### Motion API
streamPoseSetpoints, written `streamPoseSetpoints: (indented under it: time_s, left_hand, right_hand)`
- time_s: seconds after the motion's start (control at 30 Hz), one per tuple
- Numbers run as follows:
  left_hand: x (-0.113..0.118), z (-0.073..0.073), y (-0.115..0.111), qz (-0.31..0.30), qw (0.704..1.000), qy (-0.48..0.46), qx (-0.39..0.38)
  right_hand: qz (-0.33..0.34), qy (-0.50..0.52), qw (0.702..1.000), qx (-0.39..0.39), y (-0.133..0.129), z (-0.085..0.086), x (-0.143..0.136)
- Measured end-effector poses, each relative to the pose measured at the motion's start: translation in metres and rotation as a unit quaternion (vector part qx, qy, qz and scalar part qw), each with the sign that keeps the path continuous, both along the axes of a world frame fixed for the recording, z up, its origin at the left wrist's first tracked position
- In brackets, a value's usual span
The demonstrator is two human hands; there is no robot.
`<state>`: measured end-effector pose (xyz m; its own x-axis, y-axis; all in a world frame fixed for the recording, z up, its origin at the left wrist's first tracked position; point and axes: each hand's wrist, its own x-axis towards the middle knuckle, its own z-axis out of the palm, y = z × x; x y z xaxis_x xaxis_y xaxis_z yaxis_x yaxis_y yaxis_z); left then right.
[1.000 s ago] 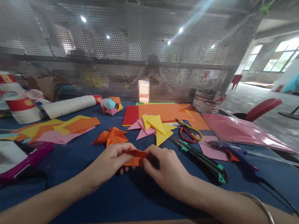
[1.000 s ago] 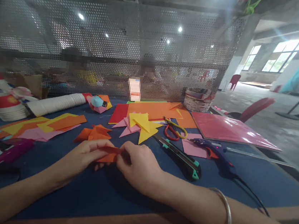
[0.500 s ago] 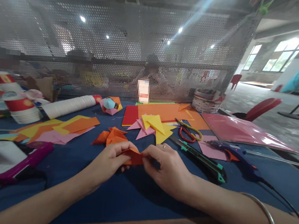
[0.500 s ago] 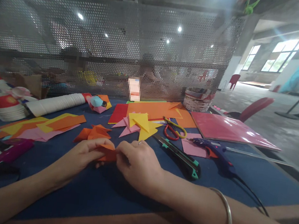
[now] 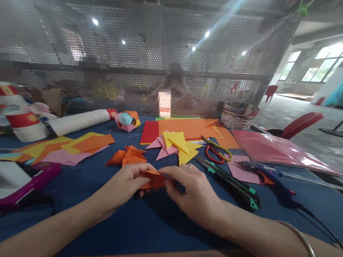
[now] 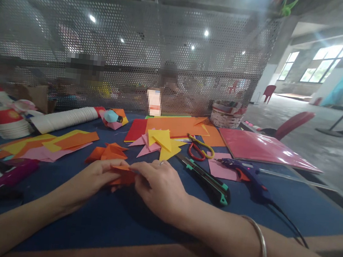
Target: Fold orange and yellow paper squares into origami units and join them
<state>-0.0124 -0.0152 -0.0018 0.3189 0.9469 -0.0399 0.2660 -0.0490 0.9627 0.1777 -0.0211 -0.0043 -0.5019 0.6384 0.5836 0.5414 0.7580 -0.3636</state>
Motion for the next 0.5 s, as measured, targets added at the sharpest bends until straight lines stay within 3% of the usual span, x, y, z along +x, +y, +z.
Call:
streamPoseSetpoints:
  time_s: [0.23, 0.5]
  left_hand:
    - [0.0004, 0.0052, -0.0054, -0.012, 1.000, -0.016, -0.009]
    - [-0.0005, 0.0055, -0.0055, -0.035, 0.999, -0.020, -0.012]
  right_hand:
    - [0.045, -0.038, 0.997, 0.040, 0.0050, -0.0034, 0.0032]
    - [0.044, -0.088, 0.994, 0.046, 0.0006, 0.0029, 0.0056]
